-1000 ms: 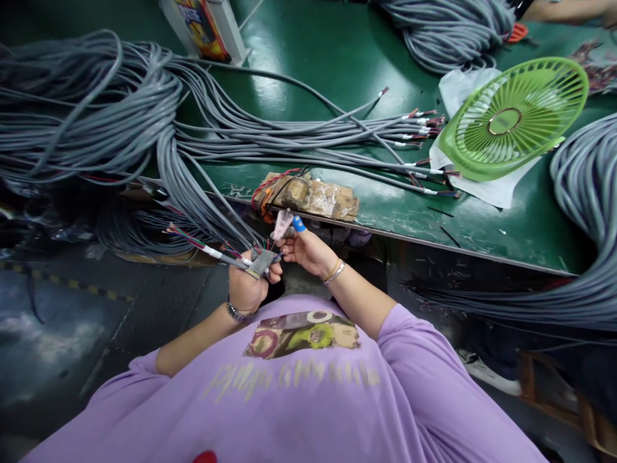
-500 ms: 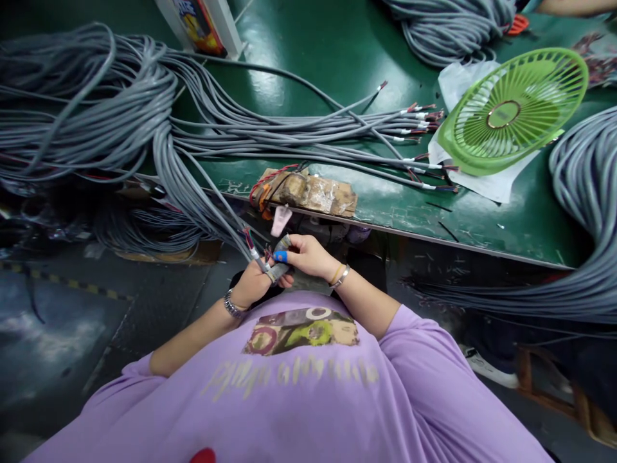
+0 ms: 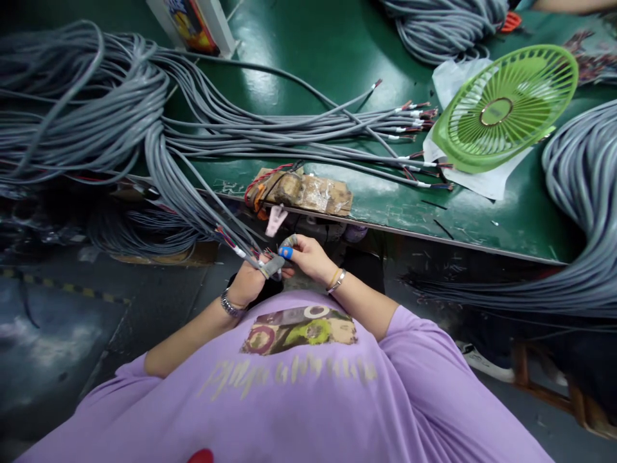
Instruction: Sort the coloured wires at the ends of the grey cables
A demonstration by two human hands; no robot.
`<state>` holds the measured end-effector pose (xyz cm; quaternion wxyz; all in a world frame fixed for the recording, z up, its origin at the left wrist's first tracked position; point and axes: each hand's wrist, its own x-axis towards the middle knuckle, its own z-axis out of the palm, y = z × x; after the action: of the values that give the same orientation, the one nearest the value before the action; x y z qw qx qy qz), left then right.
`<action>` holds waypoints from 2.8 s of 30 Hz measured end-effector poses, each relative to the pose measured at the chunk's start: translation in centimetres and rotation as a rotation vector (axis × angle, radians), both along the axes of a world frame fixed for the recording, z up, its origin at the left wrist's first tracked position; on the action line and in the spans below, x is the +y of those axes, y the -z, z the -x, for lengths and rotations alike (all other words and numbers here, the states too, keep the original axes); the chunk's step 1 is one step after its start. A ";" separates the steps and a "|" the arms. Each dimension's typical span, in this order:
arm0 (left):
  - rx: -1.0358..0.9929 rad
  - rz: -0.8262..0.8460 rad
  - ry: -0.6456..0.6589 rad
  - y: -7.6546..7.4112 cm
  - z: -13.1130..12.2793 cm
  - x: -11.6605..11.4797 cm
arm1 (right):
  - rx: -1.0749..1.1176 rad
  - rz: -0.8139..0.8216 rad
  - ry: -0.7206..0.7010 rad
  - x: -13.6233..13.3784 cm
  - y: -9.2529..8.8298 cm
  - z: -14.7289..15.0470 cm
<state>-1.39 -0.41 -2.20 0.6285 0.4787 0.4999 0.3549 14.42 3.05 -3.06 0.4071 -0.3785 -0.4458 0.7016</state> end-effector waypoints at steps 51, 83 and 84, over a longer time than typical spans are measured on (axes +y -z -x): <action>-0.041 -0.041 -0.236 0.8 0.3 -1.5 | -0.010 0.128 0.014 -0.5 -1.9 1.9; -0.169 0.002 -0.300 1.3 0.3 -1.6 | 0.072 0.221 -0.024 -0.8 -1.3 0.8; -0.156 -0.001 -0.302 1.5 0.4 -1.6 | 0.052 0.193 -0.030 -0.8 -1.4 0.9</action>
<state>-1.76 -2.01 -3.72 0.6047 0.3695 0.5154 0.4818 13.55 2.25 -1.64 0.3696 -0.3908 -0.3712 0.7569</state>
